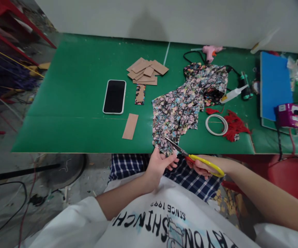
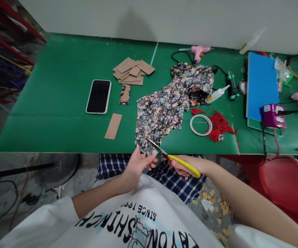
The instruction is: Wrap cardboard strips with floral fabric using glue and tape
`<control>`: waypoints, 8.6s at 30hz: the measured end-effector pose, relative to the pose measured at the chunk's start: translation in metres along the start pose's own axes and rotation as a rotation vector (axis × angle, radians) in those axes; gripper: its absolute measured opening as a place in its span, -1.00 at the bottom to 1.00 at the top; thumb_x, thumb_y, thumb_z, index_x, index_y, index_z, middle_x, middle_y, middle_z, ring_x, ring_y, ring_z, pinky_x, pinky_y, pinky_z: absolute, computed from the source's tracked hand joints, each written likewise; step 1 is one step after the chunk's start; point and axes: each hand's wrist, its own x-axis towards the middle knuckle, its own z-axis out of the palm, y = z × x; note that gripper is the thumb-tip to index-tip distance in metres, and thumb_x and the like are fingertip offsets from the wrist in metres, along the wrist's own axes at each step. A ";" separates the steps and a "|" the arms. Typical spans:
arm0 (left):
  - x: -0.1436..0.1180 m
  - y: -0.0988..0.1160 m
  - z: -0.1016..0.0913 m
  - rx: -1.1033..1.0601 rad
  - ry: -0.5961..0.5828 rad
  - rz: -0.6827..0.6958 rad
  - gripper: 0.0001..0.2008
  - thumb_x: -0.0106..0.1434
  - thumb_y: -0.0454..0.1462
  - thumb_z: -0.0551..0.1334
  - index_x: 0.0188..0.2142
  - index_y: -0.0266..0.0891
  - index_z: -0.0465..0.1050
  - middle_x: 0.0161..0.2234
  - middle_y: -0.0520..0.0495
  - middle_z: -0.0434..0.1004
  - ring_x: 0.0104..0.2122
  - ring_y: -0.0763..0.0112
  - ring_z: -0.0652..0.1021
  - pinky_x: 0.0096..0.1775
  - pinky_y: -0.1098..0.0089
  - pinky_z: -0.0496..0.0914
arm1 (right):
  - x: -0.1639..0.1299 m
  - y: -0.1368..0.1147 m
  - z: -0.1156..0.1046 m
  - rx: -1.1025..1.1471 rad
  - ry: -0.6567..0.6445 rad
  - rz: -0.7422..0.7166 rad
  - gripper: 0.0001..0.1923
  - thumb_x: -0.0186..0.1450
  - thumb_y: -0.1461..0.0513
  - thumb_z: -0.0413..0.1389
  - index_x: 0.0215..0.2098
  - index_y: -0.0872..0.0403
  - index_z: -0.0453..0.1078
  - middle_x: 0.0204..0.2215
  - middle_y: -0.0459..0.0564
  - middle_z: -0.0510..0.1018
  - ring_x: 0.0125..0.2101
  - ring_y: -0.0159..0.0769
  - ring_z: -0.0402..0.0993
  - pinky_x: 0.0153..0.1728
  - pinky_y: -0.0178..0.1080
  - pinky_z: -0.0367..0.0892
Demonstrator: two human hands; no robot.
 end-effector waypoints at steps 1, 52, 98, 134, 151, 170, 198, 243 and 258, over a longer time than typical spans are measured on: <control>0.000 0.000 0.000 0.002 0.007 -0.001 -0.51 0.03 -0.15 0.34 -0.13 -0.25 0.18 -0.53 0.03 0.52 -0.61 0.52 0.48 -0.60 0.57 0.28 | 0.001 -0.001 0.002 -0.003 0.009 -0.005 -0.40 0.17 -0.26 -0.25 -0.32 0.10 0.09 -0.68 -0.27 0.13 -0.71 -0.56 0.04 -0.71 -0.43 0.09; -0.016 0.014 -0.067 0.294 -0.179 -0.037 0.04 0.06 -0.21 0.32 0.27 -0.10 -0.47 -0.59 0.12 0.47 -0.59 0.47 0.49 -0.52 0.50 0.34 | -0.008 0.022 0.022 0.147 0.129 -0.079 -0.40 0.14 -0.26 -0.13 -0.28 0.10 0.16 -0.60 -0.22 0.14 -0.65 -0.55 0.03 -0.64 -0.41 0.15; 0.004 0.081 -0.162 1.813 -0.092 0.918 -0.43 0.29 -0.05 0.02 0.21 -0.27 0.06 0.20 -0.26 0.13 0.20 0.11 0.17 0.14 0.00 0.17 | 0.033 -0.054 0.003 -0.221 1.250 -0.190 -0.64 0.21 -0.01 0.00 -0.11 -0.02 0.22 0.00 0.05 0.43 -0.42 -0.29 0.45 -0.49 -0.27 0.31; 0.031 0.051 -0.087 1.298 0.276 1.217 -0.74 0.25 -0.40 0.05 -0.15 -0.19 0.45 -0.12 -0.13 0.46 -0.05 0.28 0.42 -0.01 0.16 0.32 | 0.089 -0.078 -0.014 -0.502 0.878 -0.018 -0.80 0.10 0.17 0.11 -0.33 0.07 0.26 -0.43 -0.06 0.49 -0.47 -0.35 0.37 -0.44 -0.35 0.20; 0.037 0.047 -0.080 1.590 0.034 1.084 -0.73 0.28 -0.34 0.04 -0.08 -0.25 0.42 0.03 -0.18 0.39 0.07 0.22 0.35 0.07 0.10 0.24 | 0.096 -0.058 -0.016 -0.765 0.904 0.103 -0.78 0.17 0.13 0.08 -0.26 0.04 0.25 -0.37 -0.01 0.52 -0.42 -0.30 0.41 -0.45 -0.35 0.14; 0.024 0.069 -0.081 0.491 0.186 0.518 -0.27 0.19 -0.21 0.18 0.25 -0.14 -0.19 -0.50 0.08 0.45 -0.55 0.50 0.45 -0.45 0.47 0.35 | 0.074 -0.070 0.016 -0.140 0.727 -0.241 -0.66 0.11 -0.02 0.09 -0.34 0.07 0.24 -0.43 -0.08 0.39 -0.46 -0.38 0.31 -0.39 -0.29 0.29; 0.038 0.021 -0.055 1.402 0.174 1.191 -0.85 0.24 -0.35 0.12 -0.28 -0.26 0.47 -0.19 -0.15 0.50 -0.08 0.20 0.46 -0.03 0.14 0.40 | 0.000 -0.071 -0.062 -0.252 0.062 0.470 -0.57 0.19 -0.15 -0.10 -0.41 0.05 0.11 -0.71 -0.22 0.09 -0.69 -0.50 0.03 -0.69 -0.40 0.14; 0.036 0.019 -0.063 1.204 0.115 1.251 -0.87 0.24 -0.36 0.14 -0.26 -0.25 0.45 -0.23 -0.08 0.56 -0.11 0.32 0.51 -0.04 0.24 0.41 | 0.034 -0.116 -0.068 -0.471 0.028 0.522 -0.33 0.14 -0.28 -0.22 -0.35 0.13 0.26 -0.79 -0.18 0.18 -0.75 -0.48 0.13 -0.66 -0.35 0.21; 0.035 0.019 -0.064 1.182 0.107 1.251 -0.87 0.24 -0.35 0.13 -0.26 -0.24 0.45 -0.24 -0.08 0.55 -0.11 0.35 0.50 -0.04 0.26 0.42 | 0.034 -0.130 -0.088 -0.558 0.002 0.539 -0.38 0.18 -0.22 -0.17 -0.37 0.14 0.32 -0.76 -0.19 0.15 -0.73 -0.48 0.12 -0.65 -0.35 0.16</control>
